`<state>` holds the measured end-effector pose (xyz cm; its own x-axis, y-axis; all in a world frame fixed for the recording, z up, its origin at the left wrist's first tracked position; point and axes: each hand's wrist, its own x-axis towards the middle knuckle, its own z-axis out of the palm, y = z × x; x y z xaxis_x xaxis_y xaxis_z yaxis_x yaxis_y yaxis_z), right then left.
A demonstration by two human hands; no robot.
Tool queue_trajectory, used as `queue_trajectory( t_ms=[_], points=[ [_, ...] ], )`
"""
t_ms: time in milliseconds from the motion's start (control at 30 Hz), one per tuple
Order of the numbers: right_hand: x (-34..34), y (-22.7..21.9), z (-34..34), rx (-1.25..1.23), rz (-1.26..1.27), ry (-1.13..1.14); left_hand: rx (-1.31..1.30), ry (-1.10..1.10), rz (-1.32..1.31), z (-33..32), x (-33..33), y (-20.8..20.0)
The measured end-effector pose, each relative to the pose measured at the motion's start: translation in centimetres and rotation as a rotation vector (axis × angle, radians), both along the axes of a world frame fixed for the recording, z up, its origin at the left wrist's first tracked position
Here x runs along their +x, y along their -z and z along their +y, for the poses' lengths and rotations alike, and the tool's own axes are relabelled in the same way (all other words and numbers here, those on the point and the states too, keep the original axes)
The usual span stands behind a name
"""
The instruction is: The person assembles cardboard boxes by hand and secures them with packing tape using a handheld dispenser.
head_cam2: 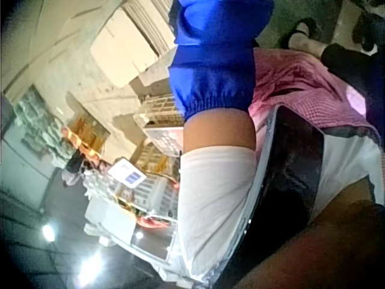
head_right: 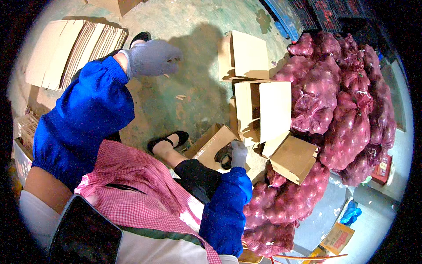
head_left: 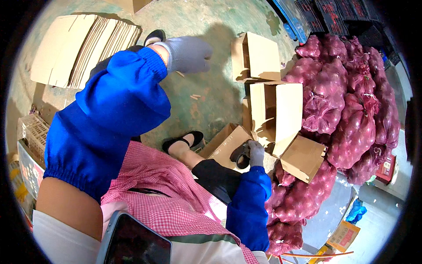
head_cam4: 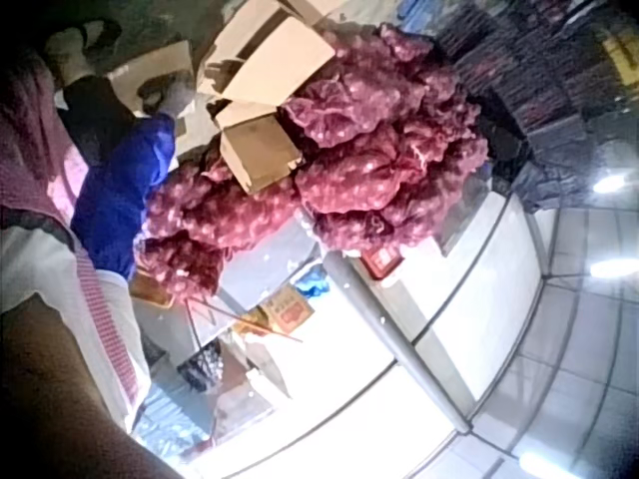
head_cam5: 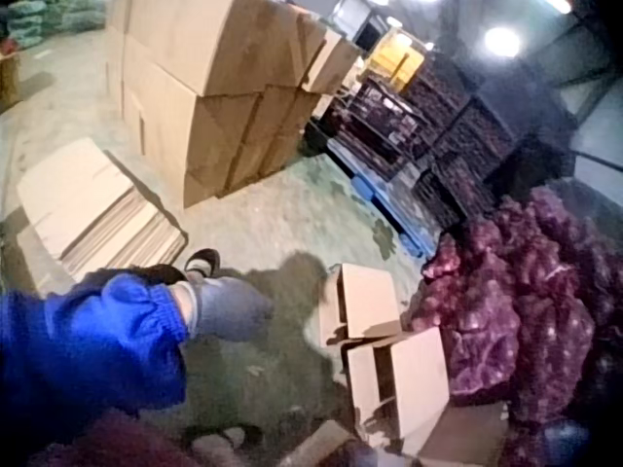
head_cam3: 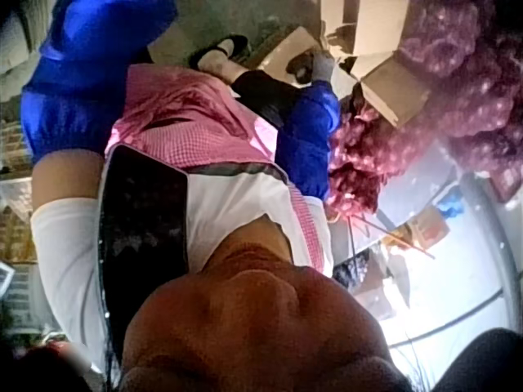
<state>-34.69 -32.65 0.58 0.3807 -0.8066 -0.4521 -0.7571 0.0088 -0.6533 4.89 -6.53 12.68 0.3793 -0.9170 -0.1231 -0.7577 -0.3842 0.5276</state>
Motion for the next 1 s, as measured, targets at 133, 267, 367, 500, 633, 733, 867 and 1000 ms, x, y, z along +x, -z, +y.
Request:
queue_trajectory(
  t_ms=[133, 267, 367, 500, 633, 733, 867, 1000],
  points=[
    [-0.2, -2.2, 0.2, 0.157, 0.018, 0.022, 0.065, 0.022, -0.013, -0.7, -0.4, 0.4],
    [0.4, -5.3, 2.2, 0.211, -0.162, 0.049, 0.153, 0.011, -0.031, -0.6, -0.9, 0.5],
    [-0.5, -7.9, 3.2, 0.174, -0.140, -0.001, 0.168, 0.024, -0.059, -0.5, -1.2, 0.5],
    [-1.1, -12.5, 4.2, 0.137, -0.131, 0.076, 0.272, 0.081, -0.074, -1.4, -1.3, 0.4],
    [-1.5, -13.1, 4.6, 0.192, -0.222, 0.123, 0.126, 0.016, -0.081, -1.6, -2.5, 0.8],
    [-0.2, -14.2, 5.6, 0.171, -0.187, 0.000, -0.037, -0.083, -0.011, -1.6, -3.5, 0.5],
    [0.9, -13.8, 6.2, 0.147, -0.151, -0.124, -0.022, -0.036, -0.058, -2.2, -4.2, 1.0],
    [0.6, -12.0, 4.4, 0.067, -0.025, -0.204, -0.077, 0.021, -0.111, -2.3, -4.4, -0.5]
  ],
)
